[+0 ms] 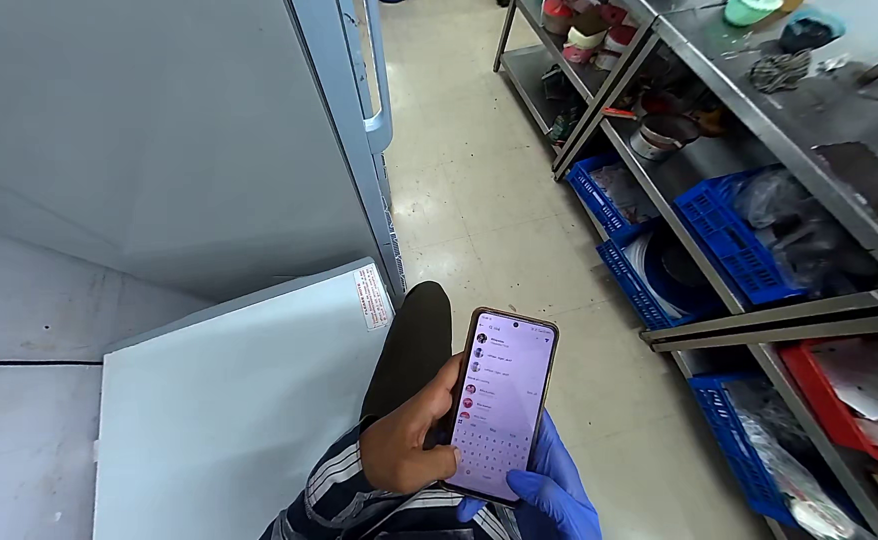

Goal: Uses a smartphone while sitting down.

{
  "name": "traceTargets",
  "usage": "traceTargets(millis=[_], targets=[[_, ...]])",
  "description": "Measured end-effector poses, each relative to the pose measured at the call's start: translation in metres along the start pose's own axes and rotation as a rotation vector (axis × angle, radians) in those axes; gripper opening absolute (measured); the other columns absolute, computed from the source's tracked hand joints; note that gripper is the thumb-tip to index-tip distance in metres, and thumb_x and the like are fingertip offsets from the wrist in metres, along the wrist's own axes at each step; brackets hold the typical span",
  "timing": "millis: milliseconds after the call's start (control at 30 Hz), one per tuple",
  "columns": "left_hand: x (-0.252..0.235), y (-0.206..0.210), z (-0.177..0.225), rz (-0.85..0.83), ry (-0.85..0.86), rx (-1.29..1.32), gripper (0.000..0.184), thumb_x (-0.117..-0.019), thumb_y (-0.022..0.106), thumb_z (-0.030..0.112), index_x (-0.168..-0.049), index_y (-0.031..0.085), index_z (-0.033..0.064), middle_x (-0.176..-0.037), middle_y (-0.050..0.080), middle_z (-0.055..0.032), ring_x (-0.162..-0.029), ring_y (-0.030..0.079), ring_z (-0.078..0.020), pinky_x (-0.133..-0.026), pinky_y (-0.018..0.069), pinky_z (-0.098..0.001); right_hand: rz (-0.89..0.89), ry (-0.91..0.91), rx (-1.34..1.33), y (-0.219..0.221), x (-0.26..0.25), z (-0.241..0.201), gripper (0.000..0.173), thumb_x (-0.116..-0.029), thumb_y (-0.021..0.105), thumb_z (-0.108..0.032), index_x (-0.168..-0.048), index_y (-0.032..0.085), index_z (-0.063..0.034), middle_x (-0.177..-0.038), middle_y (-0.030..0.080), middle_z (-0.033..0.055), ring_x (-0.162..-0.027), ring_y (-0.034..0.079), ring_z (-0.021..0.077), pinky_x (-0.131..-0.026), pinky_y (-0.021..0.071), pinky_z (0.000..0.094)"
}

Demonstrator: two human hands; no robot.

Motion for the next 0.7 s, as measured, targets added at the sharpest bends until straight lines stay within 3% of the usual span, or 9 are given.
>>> traceTargets(millis=[133, 333, 700], targets=[[0.000, 0.000, 0.000, -0.008, 0.007, 0.013, 0.087, -0.0818, 0.050, -0.002, -0.156, 0.006, 0.0011, -0.145, 0.049, -0.0135, -0.130, 0.055, -0.0185, -0.109, 0.0488, -0.0400, 0.023, -0.002, 0.008, 0.001, -0.001, -0.001, 0.058, -0.0930, 0.051, -0.001, -0.144, 0.026, -0.0096, -0.131, 0.063, 0.0119, -0.107, 0.071, 0.0304, -0.066, 0.0653, 0.0470], [0.000, 0.003, -0.001, 0.011, 0.002, -0.022, 0.089, -0.0811, 0.050, -0.002, -0.157, 0.004, -0.0006, -0.144, 0.049, -0.0153, -0.129, 0.056, -0.0188, -0.108, 0.0495, -0.0398, 0.085, -0.016, -0.003, 0.002, -0.001, 0.001, 0.056, -0.0972, 0.057, -0.013, -0.144, 0.027, -0.0079, -0.127, 0.066, 0.0136, -0.101, 0.073, 0.0293, -0.062, 0.0651, 0.0443], [0.001, 0.010, -0.003, 0.032, 0.041, -0.025, 0.089, -0.0816, 0.051, -0.003, -0.156, 0.002, -0.0020, -0.148, 0.046, -0.0159, -0.134, 0.052, -0.0197, -0.112, 0.0462, -0.0413, 0.220, -0.057, 0.152, 0.011, 0.001, 0.002, 0.050, -0.0942, 0.056, -0.002, -0.139, 0.035, -0.0041, -0.113, 0.072, 0.0116, -0.083, 0.076, 0.0234, -0.050, 0.0628, 0.0373]])
Point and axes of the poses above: each hand's wrist, its own x-axis away from the middle knuckle, its own y-axis out of the palm, z = x × y, the point moved 1 cm from there along -x, towards the middle knuckle
